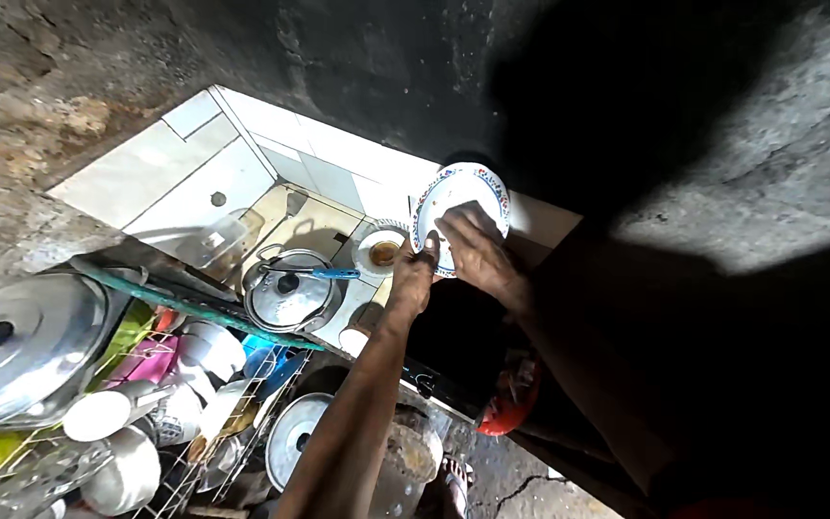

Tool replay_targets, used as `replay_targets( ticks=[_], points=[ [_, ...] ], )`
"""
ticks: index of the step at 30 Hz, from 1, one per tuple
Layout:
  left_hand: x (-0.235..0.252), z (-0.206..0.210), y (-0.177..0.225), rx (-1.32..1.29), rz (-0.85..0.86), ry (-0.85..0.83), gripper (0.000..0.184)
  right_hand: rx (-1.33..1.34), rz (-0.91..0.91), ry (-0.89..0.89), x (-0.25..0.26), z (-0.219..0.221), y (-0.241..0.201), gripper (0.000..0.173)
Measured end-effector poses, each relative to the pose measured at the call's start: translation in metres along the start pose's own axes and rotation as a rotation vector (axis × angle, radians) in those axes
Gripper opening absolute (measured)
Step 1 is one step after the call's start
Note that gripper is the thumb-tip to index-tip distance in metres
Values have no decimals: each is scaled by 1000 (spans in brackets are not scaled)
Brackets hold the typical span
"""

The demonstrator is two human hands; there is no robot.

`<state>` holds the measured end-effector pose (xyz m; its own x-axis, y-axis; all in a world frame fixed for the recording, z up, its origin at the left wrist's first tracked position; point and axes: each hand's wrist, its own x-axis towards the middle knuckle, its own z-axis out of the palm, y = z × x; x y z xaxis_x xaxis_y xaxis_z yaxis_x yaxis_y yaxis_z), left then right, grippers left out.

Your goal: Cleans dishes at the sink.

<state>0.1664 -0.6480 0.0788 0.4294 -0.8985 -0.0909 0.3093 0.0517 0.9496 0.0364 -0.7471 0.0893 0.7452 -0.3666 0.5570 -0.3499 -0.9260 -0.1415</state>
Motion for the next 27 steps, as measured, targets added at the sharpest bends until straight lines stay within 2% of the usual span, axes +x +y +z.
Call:
replay_targets(
  ticks=[2,4,6,8,10,12,17,19,23,25,27],
  points=[
    [2,-4,-4,12,13,10,28,73,-113,-52,-20,7,3,37],
    [6,-6,-9,-20,29,13,26,152,-128,-38,-38,13,12,30],
    [5,-10,-7,-13,13,21,27,156,-40,62,-46,17,24,31],
    [4,-11,-6,21,8,25,29,114,127,121,-42,19,28,39],
    [4,-6,-8,31,24,33,28,41,251,101,-40,22,19,41],
    [5,1,-9,4,60,43,28,34,298,118,-42,27,2,39],
    [6,8,-18,42,97,35,27,288,320,213,-45,48,-26,27],
    [5,7,-20,52,93,67,24,279,242,214,-51,50,-24,19],
    [2,-8,-15,54,94,85,31,167,117,98,-74,39,0,13],
    [1,-14,-10,56,71,105,32,173,168,123,-76,36,4,14],
    [2,-16,-6,51,41,110,32,170,260,178,-58,26,-4,20]
  ],
)
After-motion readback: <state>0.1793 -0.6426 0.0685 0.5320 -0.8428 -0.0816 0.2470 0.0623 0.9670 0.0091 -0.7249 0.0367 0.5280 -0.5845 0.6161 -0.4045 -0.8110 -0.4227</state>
